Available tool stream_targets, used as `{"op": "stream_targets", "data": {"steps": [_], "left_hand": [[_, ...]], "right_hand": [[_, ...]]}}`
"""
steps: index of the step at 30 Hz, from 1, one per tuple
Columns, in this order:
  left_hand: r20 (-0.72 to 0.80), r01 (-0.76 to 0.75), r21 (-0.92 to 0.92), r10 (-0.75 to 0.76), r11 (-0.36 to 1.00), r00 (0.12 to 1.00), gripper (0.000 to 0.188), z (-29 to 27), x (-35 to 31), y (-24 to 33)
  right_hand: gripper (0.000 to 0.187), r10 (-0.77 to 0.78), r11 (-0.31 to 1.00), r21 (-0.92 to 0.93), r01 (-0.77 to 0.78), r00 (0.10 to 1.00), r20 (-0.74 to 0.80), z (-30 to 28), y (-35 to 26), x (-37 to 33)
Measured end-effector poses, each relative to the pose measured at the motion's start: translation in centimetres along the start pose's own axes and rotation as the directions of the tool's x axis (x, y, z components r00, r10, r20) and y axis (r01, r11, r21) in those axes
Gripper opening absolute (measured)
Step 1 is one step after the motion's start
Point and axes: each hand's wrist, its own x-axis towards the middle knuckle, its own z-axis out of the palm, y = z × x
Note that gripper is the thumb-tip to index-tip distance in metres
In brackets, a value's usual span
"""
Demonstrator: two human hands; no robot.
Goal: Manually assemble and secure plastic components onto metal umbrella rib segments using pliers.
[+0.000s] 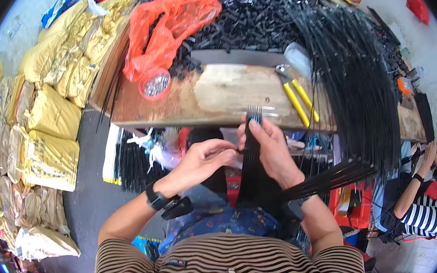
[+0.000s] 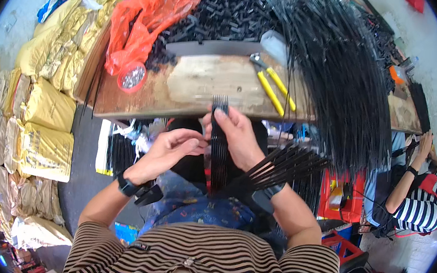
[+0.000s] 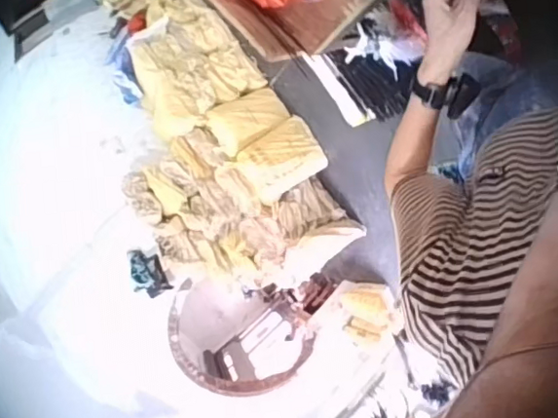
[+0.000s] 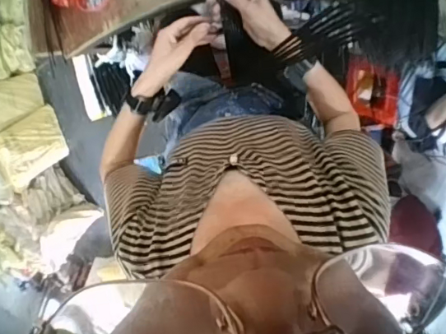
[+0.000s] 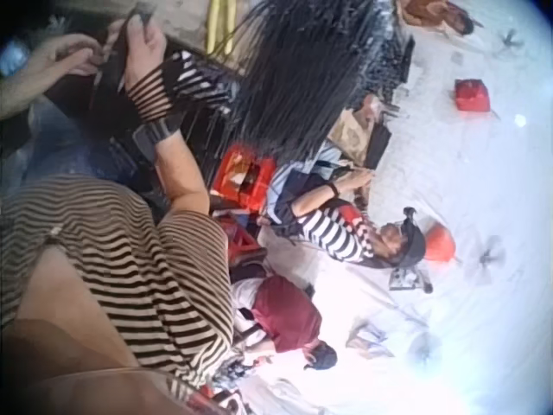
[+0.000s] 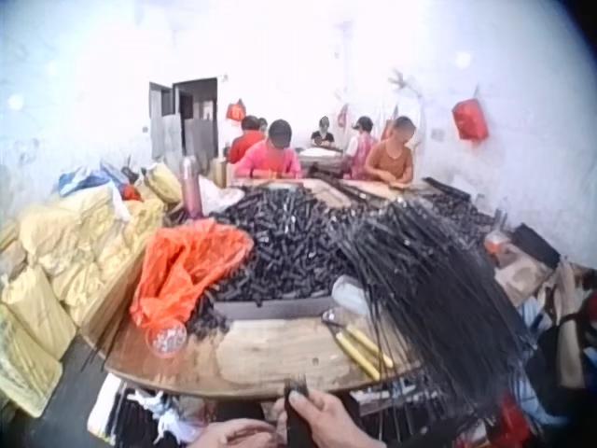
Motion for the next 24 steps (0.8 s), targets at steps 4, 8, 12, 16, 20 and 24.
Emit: {"op": "stream_targets", "data": {"steps": [4, 8, 12, 16, 20, 24], "left_hand": [[-0.184, -0.144, 0.247, 0.192, 0.958, 0.964, 0.021, -1.0, 0.9, 4.3], [-0.067, -0.283, 0.615, 0.406, 0.736, 0.912, 0.02, -1.1, 6.1, 10.4], [0.069, -0.328, 0.72, 0.407, 0.612, 0.911, 0.021, -0.7, 14.3, 14.3], [0.151, -0.291, 0.905, 0.406, 0.31, 0.901, 0.021, -0.3, 21.7, 14.7], [0.189, -0.265, 0.955, 0.412, 0.136, 0.891, 0.02, -0.4, 28.1, 13.9], [0.306, -0.324, 0.945, 0.442, -0.037, 0.843, 0.022, -2.0, 33.7, 13.3]], "right_hand": [[0.022, 0.019, 0.999, 0.04, -0.016, 0.998, -0.067, 0.0, 0.5, -0.3], [0.02, 0.004, 1.0, 0.031, -0.002, 0.998, -0.065, -1.0, 1.0, 0.0], [0.02, 0.049, 0.998, 0.052, -0.043, 0.992, -0.112, -1.2, 0.9, -0.1], [0.02, 0.085, 0.994, 0.074, -0.078, 0.992, -0.091, -1.1, 1.2, 0.0], [0.021, 0.087, 0.996, 0.043, -0.083, 0.992, -0.09, -1.5, 0.8, -0.3], [0.023, 0.117, 0.99, 0.082, -0.111, 0.991, -0.066, -1.5, 0.4, -0.4]]}}
